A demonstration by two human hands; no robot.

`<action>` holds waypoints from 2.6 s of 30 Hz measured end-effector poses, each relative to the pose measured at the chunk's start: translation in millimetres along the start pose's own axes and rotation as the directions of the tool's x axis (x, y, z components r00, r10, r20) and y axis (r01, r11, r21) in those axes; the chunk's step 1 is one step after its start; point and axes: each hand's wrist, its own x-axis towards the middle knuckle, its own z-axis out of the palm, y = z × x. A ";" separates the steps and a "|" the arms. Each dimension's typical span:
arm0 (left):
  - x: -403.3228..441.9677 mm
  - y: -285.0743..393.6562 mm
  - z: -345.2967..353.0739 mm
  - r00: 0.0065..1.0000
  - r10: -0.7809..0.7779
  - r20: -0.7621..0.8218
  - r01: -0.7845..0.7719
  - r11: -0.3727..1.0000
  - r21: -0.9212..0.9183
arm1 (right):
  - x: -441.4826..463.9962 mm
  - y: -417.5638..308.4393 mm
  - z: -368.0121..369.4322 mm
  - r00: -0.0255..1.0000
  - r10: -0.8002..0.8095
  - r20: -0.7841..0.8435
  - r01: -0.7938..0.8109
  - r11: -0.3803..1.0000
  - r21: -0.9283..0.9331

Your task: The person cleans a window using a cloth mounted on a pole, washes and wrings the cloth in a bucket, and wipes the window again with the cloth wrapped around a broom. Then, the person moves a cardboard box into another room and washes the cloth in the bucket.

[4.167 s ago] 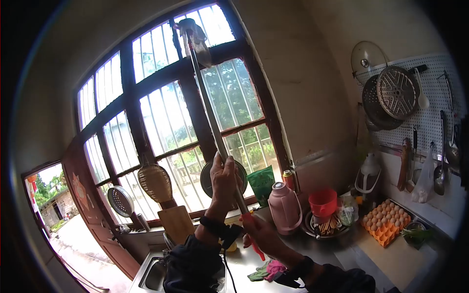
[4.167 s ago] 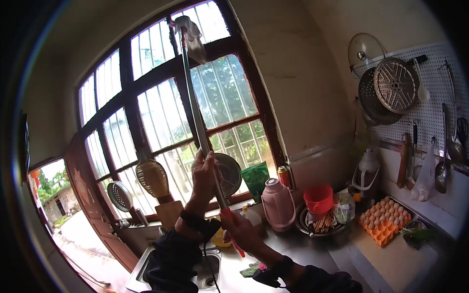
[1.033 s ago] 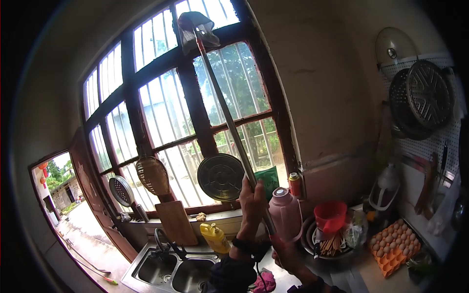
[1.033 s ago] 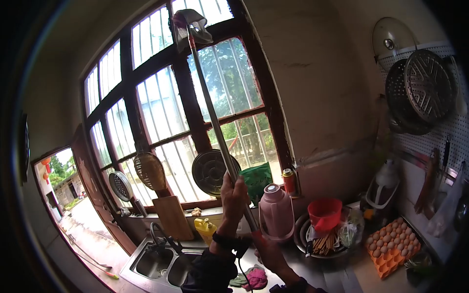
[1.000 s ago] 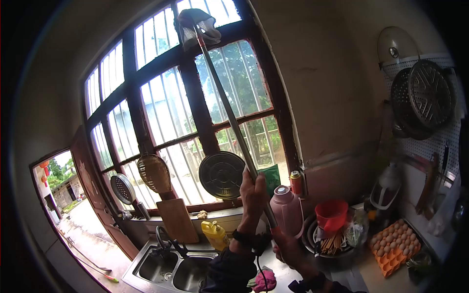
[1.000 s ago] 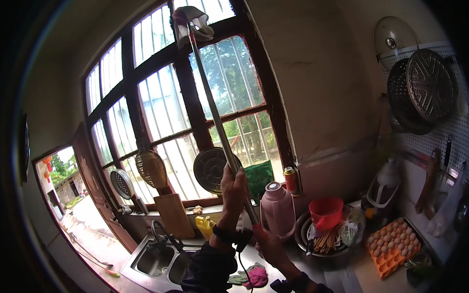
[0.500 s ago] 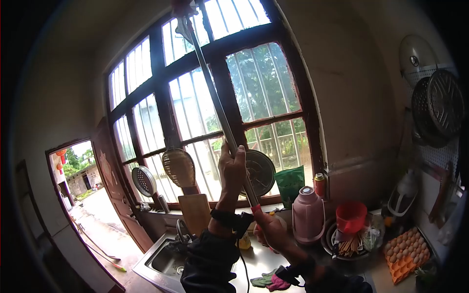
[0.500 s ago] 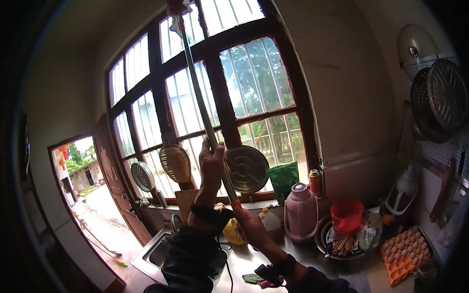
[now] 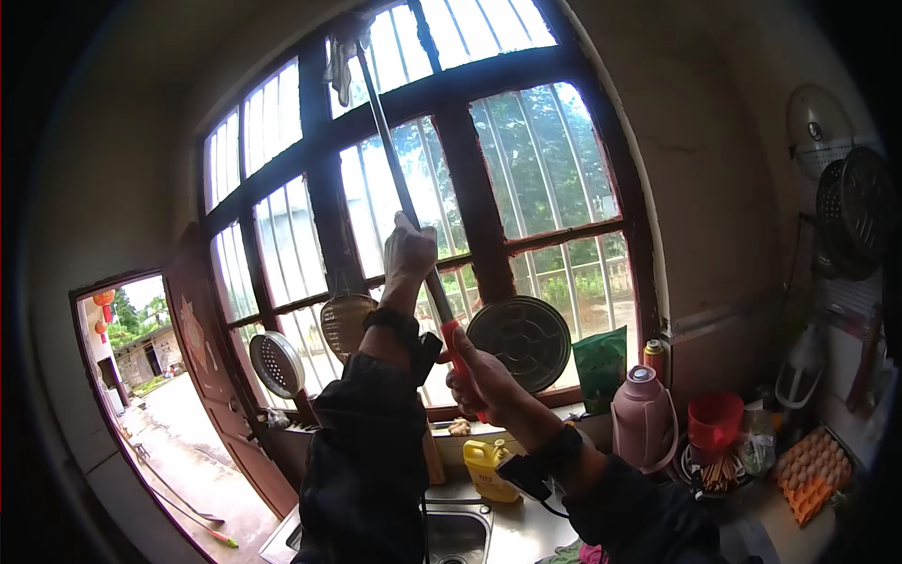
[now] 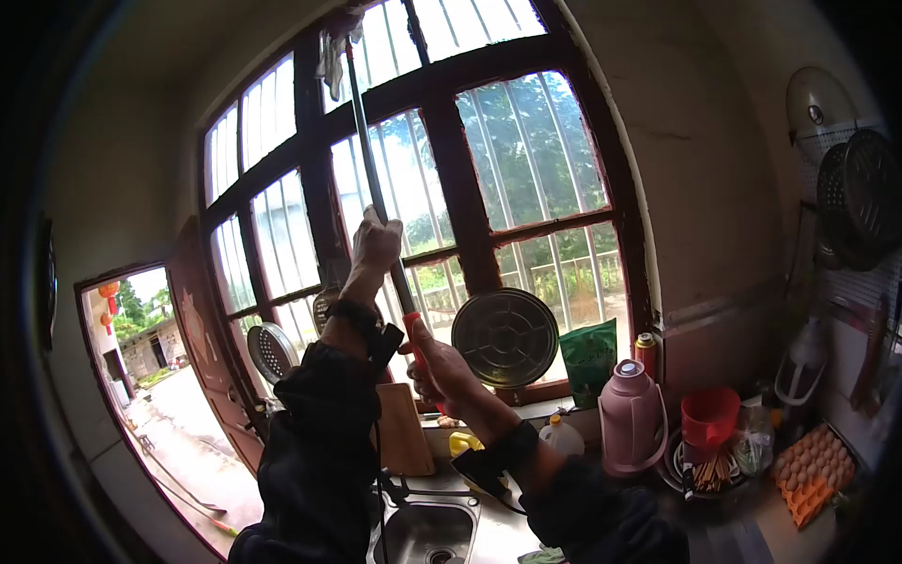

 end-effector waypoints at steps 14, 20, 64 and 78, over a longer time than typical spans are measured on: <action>-64.2 -65.8 -29.1 0.993 -0.096 0.072 0.094 0.995 0.035 | 41.2 111.7 36.2 0.989 0.118 -0.093 -0.107 0.987 0.122; -44.1 -101.3 -34.8 0.996 -0.071 -0.061 0.077 0.992 0.104 | 65.2 105.4 39.0 0.986 0.157 0.050 -0.162 0.977 0.141; -248.1 46.4 -27.0 0.851 -0.378 0.365 0.519 0.494 -0.698 | -193.7 151.5 7.9 0.963 0.035 -0.267 -0.034 0.999 0.010; -394.4 122.2 -97.1 0.716 -0.491 0.496 0.656 0.230 -0.719 | -367.3 254.1 37.0 0.934 0.152 -0.322 -0.218 0.959 -0.181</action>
